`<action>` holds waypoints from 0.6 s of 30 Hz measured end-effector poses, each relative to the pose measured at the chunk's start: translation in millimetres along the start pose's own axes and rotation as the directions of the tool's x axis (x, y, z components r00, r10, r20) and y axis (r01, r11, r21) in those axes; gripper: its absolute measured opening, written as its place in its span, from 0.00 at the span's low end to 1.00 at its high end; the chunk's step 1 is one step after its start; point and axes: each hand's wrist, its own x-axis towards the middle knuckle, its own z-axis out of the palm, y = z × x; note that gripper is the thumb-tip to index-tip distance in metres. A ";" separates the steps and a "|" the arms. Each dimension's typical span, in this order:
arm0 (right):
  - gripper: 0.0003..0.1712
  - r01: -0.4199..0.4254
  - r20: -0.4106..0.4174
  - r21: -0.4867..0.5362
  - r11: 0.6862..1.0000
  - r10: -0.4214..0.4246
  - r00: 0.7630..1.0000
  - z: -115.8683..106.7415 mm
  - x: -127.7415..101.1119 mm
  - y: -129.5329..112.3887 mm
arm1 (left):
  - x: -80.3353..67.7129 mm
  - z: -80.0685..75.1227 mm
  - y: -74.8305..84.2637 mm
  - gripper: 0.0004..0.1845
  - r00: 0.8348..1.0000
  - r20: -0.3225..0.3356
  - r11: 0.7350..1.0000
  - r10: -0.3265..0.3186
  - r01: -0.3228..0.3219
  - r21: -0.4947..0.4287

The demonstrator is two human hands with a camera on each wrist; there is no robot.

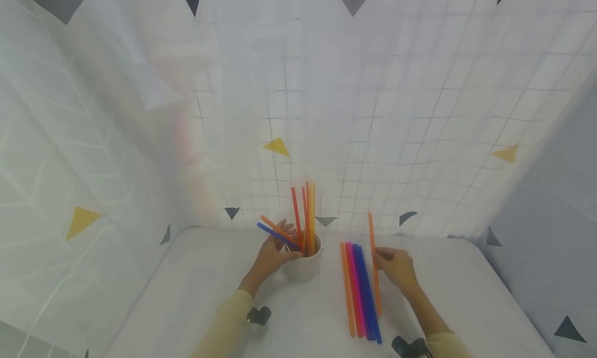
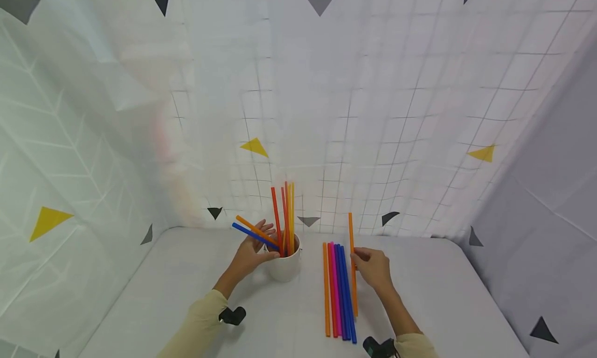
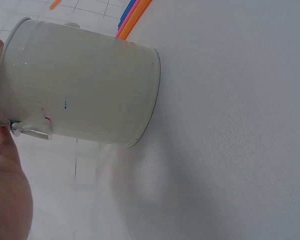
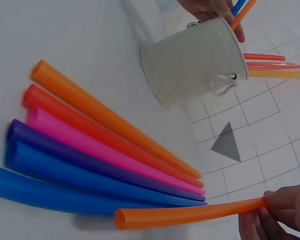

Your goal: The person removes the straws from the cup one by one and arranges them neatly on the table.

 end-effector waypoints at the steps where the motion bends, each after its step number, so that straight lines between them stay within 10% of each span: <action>1: 0.26 -0.016 0.011 0.006 1.000 0.016 1.000 1.0 -0.5 3.6 | 0.4 0.2 0.0 0.52 1.000 0.002 1.000 -0.004 0.004 0.002; 8: 0.26 -0.079 0.059 0.009 0.997 0.079 0.995 5.5 -6.4 18.0 | -7.4 -1.0 30.5 0.51 0.999 0.029 0.999 -0.027 0.027 0.026; 18: 0.24 -0.085 0.085 -0.039 0.996 0.088 0.992 14.7 -10.9 36.6 | -7.3 0.1 28.3 0.50 0.999 0.016 0.999 -0.028 0.029 -0.019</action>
